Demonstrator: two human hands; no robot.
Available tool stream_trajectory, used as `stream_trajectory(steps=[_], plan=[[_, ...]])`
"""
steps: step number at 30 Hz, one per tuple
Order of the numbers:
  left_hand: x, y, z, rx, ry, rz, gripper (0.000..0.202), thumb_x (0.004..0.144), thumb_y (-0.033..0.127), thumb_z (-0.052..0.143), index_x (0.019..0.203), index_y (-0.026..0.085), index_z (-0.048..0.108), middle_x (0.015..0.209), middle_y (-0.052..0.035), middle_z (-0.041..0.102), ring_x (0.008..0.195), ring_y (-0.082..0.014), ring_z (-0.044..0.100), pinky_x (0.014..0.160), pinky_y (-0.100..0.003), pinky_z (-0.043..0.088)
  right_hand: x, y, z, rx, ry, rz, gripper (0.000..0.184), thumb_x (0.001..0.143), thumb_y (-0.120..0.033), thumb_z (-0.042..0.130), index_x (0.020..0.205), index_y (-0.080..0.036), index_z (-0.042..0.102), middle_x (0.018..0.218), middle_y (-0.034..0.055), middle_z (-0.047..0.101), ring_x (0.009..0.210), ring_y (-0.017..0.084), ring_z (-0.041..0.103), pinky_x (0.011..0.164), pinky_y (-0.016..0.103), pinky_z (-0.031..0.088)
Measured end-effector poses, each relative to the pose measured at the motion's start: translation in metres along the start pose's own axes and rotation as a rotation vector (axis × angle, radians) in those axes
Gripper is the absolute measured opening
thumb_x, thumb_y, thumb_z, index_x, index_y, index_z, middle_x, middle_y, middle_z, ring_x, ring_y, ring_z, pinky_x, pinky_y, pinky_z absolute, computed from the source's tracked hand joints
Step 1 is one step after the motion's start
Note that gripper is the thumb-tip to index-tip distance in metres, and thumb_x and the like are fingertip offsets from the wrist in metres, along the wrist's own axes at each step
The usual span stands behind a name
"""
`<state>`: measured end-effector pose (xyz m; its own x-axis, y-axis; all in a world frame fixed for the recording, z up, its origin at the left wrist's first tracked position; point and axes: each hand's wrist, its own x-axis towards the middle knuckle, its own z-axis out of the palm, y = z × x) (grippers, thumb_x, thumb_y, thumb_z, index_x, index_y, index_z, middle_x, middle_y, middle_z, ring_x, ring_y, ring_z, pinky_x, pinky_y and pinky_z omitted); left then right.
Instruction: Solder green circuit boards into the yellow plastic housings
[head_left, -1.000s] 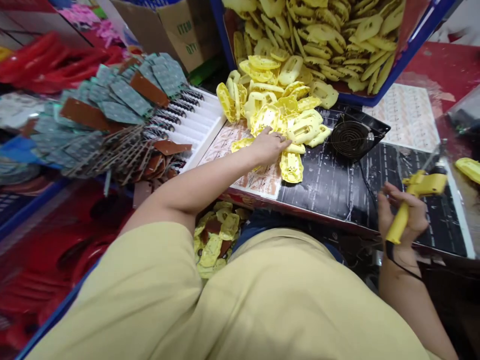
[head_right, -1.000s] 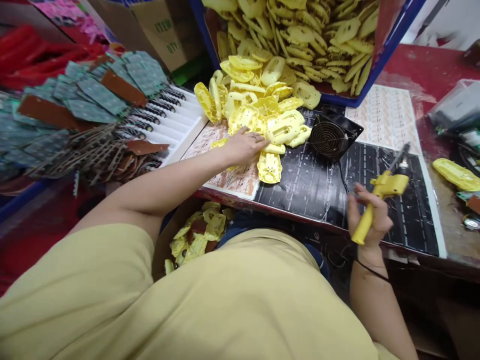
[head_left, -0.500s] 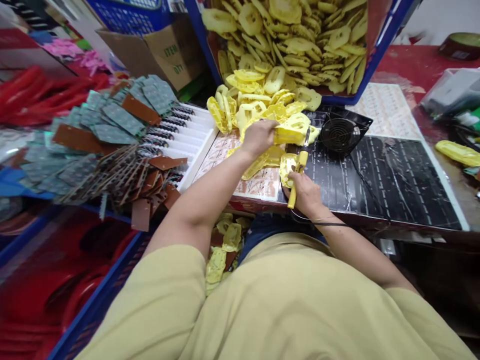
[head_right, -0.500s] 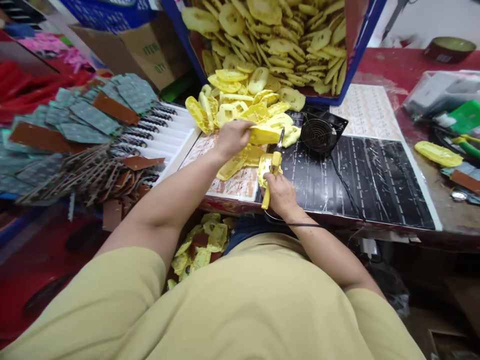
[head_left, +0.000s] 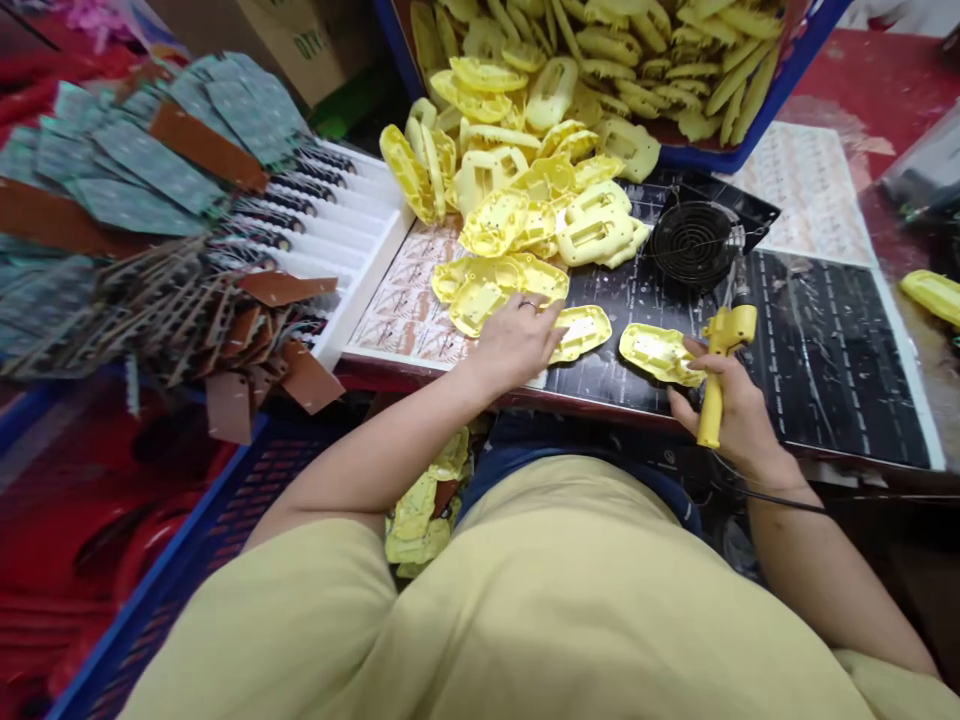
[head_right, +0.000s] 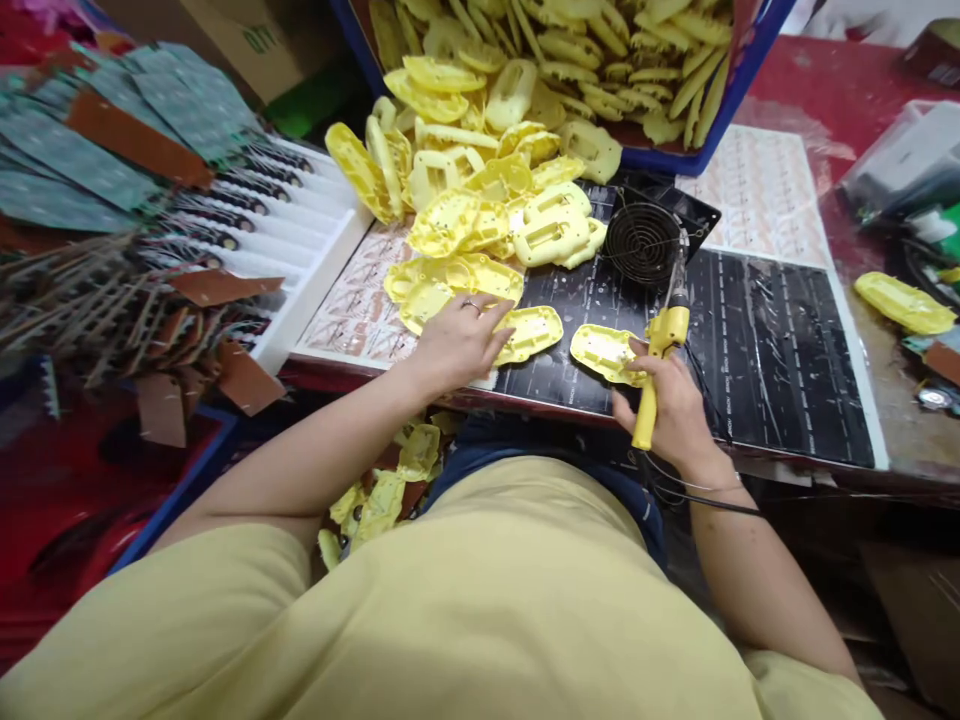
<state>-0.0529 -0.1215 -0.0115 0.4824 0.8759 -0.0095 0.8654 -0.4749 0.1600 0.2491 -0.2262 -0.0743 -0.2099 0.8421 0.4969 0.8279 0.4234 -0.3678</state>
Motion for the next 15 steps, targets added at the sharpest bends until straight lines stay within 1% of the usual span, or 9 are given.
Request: stream_trajectory(steps=[2,3,5,7,8,10,12,14,15], plan=[[-0.009,0.007,0.001,0.105,0.038,0.106,0.055,0.110,0.039,0.054,0.159,0.015,0.061,0.166,-0.0214,0.057,0.152,-0.0418,0.054,0.120,-0.056,0.050,0.003,-0.002,0.015,-0.145,0.078,-0.013,0.033,0.096,-0.036,0.072,0.124,-0.023,0.062,0.123,0.0141,0.078,0.114,0.032,0.076,0.108,0.053,0.059],[-0.012,0.009,0.002,0.140,0.024,0.164,0.055,0.110,0.039,0.055,0.158,0.014,0.062,0.167,-0.0212,0.055,0.151,-0.0422,0.055,0.117,-0.057,0.051,0.006,-0.001,0.021,-0.210,0.092,-0.034,0.031,0.097,-0.036,0.072,0.124,-0.022,0.064,0.119,0.0138,0.079,0.108,0.032,0.076,0.105,0.051,0.060],[-0.014,0.007,0.004,0.186,-0.037,0.275,0.049,0.110,0.027,0.052,0.156,0.013,0.063,0.164,-0.0193,0.060,0.145,-0.0390,0.061,0.110,-0.053,0.056,0.009,0.004,0.026,-0.268,0.065,-0.096,0.027,0.100,-0.033,0.070,0.125,-0.021,0.066,0.115,0.0135,0.080,0.102,0.030,0.076,0.097,0.044,0.061],[-0.010,-0.004,0.007,0.201,-0.065,0.401,0.049,0.106,0.011,0.050,0.152,0.014,0.067,0.157,-0.0157,0.067,0.144,-0.0341,0.063,0.108,-0.048,0.057,0.010,0.013,0.021,-0.249,0.028,-0.179,0.023,0.103,-0.031,0.067,0.124,-0.022,0.068,0.115,0.0122,0.080,0.101,0.027,0.076,0.091,0.039,0.061],[-0.006,-0.011,0.008,0.195,-0.061,0.474,0.051,0.103,0.006,0.051,0.150,0.015,0.068,0.155,-0.0142,0.069,0.146,-0.0319,0.062,0.110,-0.047,0.057,0.010,0.017,0.015,-0.222,0.012,-0.225,0.020,0.105,-0.029,0.064,0.123,-0.023,0.068,0.116,0.0108,0.080,0.102,0.025,0.077,0.092,0.038,0.061],[0.003,-0.027,0.010,0.167,-0.032,0.592,0.051,0.098,0.002,0.057,0.144,0.019,0.073,0.159,-0.0139,0.066,0.152,-0.0297,0.058,0.116,-0.045,0.054,0.008,0.023,0.003,-0.157,-0.010,-0.300,0.016,0.106,-0.025,0.061,0.121,-0.026,0.068,0.122,0.0075,0.080,0.109,0.023,0.078,0.103,0.042,0.060],[0.011,-0.037,0.012,0.142,0.024,0.614,0.048,0.095,0.001,0.063,0.136,0.021,0.078,0.167,-0.0150,0.058,0.156,-0.0305,0.054,0.120,-0.045,0.052,0.007,0.024,-0.008,-0.093,-0.019,-0.348,0.018,0.105,-0.021,0.061,0.121,-0.027,0.066,0.132,0.0070,0.078,0.119,0.024,0.077,0.115,0.050,0.056],[0.016,-0.037,0.014,0.138,0.110,0.523,0.043,0.096,0.002,0.064,0.130,0.022,0.081,0.169,-0.0165,0.054,0.153,-0.0330,0.056,0.119,-0.046,0.053,0.008,0.021,-0.013,-0.056,-0.015,-0.341,0.022,0.102,-0.021,0.064,0.124,-0.027,0.063,0.137,0.0091,0.077,0.123,0.026,0.076,0.116,0.053,0.056],[0.016,-0.033,0.016,0.145,0.156,0.452,0.042,0.098,0.003,0.062,0.130,0.022,0.081,0.167,-0.0171,0.057,0.148,-0.0338,0.061,0.114,-0.047,0.055,0.008,0.018,-0.012,-0.062,0.004,-0.325,0.023,0.101,-0.023,0.066,0.124,-0.026,0.063,0.135,0.0100,0.077,0.121,0.027,0.077,0.114,0.052,0.058]])
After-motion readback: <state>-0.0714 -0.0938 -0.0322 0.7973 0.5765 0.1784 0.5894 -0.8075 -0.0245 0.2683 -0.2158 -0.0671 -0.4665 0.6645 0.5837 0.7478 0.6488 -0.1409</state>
